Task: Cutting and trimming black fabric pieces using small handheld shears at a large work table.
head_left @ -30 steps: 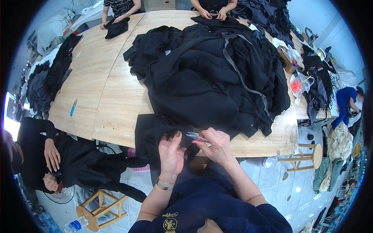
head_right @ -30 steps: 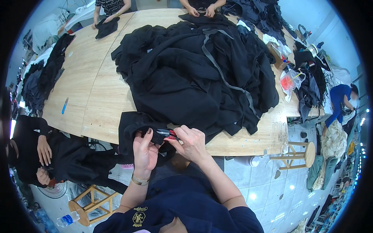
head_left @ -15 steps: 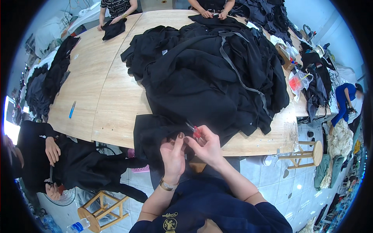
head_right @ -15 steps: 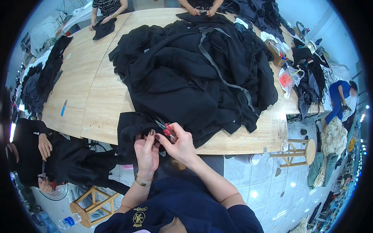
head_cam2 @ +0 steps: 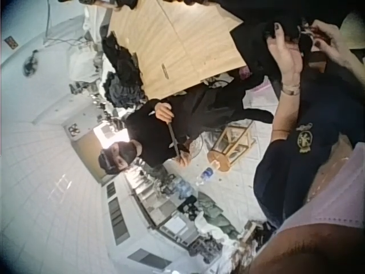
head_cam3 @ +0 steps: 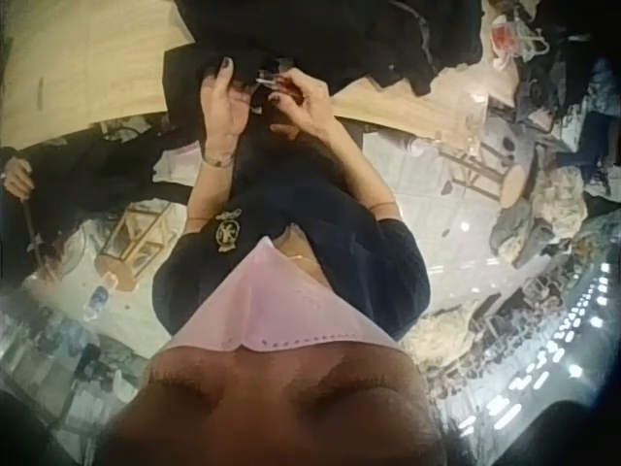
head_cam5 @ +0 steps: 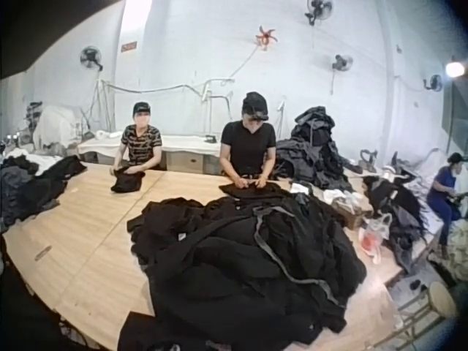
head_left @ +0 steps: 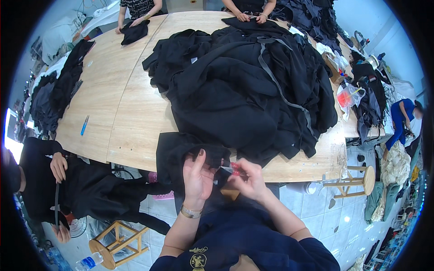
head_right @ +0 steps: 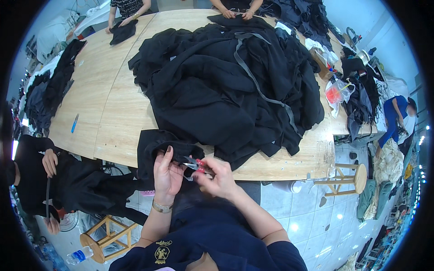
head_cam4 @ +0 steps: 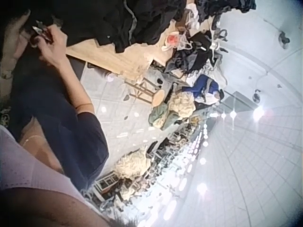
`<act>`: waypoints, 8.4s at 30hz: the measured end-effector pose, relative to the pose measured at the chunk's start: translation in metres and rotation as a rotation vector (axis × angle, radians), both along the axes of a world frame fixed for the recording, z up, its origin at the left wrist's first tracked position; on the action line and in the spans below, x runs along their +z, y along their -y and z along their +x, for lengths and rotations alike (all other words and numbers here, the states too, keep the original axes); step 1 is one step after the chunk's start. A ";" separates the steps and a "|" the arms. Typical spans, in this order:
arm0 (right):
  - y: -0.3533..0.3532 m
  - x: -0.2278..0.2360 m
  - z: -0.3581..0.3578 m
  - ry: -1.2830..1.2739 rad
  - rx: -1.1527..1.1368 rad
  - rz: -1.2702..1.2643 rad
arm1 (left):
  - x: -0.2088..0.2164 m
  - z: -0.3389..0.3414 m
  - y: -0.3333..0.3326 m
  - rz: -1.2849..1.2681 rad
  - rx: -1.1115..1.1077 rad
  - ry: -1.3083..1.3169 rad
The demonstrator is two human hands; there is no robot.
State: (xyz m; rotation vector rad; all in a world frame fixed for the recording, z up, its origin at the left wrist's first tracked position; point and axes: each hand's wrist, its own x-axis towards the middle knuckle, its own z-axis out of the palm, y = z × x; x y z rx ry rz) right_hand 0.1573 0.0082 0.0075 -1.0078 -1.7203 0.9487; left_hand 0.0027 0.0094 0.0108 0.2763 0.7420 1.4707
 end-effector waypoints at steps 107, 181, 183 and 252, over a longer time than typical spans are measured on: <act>-0.017 -0.013 0.002 0.135 -0.187 0.053 | -0.009 0.003 -0.003 0.047 -0.008 0.014; -0.022 -0.007 0.002 0.267 -0.213 0.190 | -0.015 0.002 0.000 0.075 0.058 -0.166; -0.021 -0.007 -0.002 -0.042 -0.243 -0.087 | -0.018 0.004 0.001 0.095 0.078 -0.204; -0.037 0.001 -0.017 -0.270 -0.240 -0.364 | -0.016 0.005 0.004 -0.036 0.045 -0.156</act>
